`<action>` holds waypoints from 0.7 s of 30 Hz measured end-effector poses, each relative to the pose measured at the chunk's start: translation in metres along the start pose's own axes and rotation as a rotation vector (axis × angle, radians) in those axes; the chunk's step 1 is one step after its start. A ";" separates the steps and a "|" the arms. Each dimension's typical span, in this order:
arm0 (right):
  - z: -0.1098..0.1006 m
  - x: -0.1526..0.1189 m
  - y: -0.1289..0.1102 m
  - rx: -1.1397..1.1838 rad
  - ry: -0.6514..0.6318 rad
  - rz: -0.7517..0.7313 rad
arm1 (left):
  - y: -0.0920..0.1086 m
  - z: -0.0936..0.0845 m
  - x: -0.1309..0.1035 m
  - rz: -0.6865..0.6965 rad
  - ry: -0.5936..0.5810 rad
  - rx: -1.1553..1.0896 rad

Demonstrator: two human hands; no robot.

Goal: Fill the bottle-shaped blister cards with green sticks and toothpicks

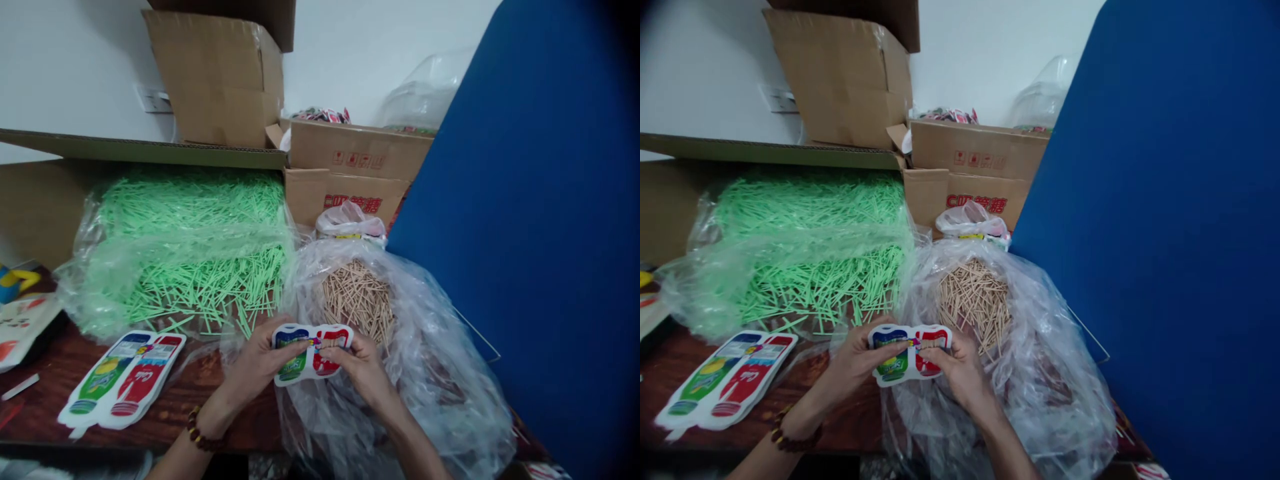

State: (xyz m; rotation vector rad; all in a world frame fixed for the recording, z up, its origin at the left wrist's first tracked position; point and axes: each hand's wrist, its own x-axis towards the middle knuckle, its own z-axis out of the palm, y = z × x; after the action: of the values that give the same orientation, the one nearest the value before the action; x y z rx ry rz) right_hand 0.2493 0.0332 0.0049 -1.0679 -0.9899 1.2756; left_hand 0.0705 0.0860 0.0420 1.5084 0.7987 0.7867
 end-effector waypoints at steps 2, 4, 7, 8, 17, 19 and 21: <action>-0.004 -0.006 -0.004 -0.067 0.003 -0.022 | -0.001 0.003 -0.003 0.018 0.000 0.062; -0.012 -0.016 -0.010 -0.215 -0.031 -0.067 | -0.001 0.007 -0.005 0.079 -0.001 0.164; -0.027 -0.033 -0.023 -0.481 -0.087 -0.171 | 0.004 0.016 -0.007 0.208 -0.067 0.296; -0.032 -0.038 -0.026 -0.546 -0.058 -0.209 | 0.007 0.020 -0.007 0.236 -0.107 0.318; -0.071 -0.072 -0.032 -0.595 0.173 -0.272 | 0.015 0.070 0.005 0.322 -0.168 0.447; -0.092 -0.081 -0.031 -0.588 0.418 -0.246 | 0.013 0.076 0.005 0.321 -0.162 0.467; -0.120 -0.088 -0.032 -0.558 0.746 -0.222 | 0.007 0.079 0.004 0.277 -0.151 0.488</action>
State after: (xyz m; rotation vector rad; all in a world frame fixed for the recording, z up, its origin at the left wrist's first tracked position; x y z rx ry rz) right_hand 0.3684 -0.0612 0.0094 -1.6416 -0.8479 0.3377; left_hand 0.1394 0.0464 0.0434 2.1232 0.7059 0.6953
